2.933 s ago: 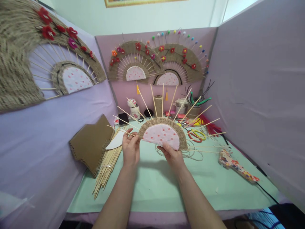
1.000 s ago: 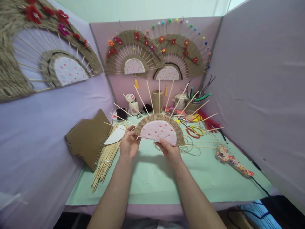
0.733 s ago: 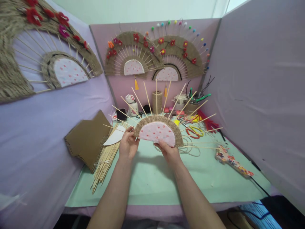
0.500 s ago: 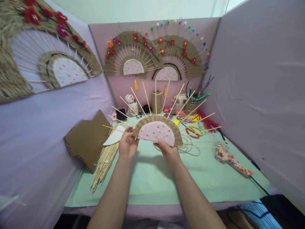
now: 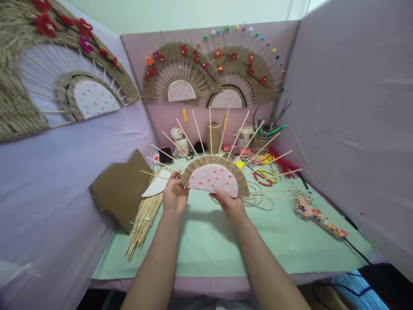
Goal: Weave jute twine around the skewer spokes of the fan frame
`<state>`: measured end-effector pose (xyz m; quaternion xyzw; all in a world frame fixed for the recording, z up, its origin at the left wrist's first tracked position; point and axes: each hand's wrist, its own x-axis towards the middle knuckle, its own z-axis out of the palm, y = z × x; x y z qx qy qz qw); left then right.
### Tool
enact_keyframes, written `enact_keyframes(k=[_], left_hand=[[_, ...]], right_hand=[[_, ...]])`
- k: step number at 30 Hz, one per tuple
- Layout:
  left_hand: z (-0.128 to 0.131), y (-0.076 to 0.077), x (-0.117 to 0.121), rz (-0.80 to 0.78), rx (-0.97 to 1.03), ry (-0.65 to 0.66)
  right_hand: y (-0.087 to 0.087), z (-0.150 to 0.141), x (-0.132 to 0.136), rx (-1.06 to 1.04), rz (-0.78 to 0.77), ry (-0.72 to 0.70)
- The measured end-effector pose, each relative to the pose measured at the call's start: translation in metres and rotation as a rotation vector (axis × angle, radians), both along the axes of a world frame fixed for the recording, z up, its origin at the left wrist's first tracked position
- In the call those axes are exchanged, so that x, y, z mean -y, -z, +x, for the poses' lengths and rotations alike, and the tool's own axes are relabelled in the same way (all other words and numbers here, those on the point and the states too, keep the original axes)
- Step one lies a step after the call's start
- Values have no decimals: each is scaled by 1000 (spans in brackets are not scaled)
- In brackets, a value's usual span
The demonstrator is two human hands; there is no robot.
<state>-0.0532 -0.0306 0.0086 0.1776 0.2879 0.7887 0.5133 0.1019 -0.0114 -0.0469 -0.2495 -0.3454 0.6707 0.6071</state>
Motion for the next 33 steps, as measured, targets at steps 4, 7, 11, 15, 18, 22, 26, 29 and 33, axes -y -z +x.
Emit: enact_keyframes(k=[4, 7, 11, 15, 18, 22, 26, 29, 33], left_hand=[[-2, 1, -1, 3, -26, 5], [-3, 4, -3, -7, -43, 1], [-3, 5, -5, -23, -55, -34], [-3, 1, -2, 44, -33, -24], [-2, 0, 0, 48, 11, -13], [1, 3, 0, 25, -62, 1], [2, 5, 0, -14, -105, -49], [2, 5, -1, -15, -96, -80], [1, 4, -1, -17, -93, -69]], right_hand=[[-2, 0, 2, 9, -4, -5], [-4, -1, 4, 28, -11, -4], [-4, -2, 5, 47, -12, -26], [-3, -3, 3, -17, -34, -16], [-4, -2, 2, -41, -33, 15], [-7, 0, 1, -59, -27, 42], [-8, 1, 2, -58, -22, 63], [-9, 1, 3, -28, -19, 74], [-9, 1, 3, -32, -24, 81]])
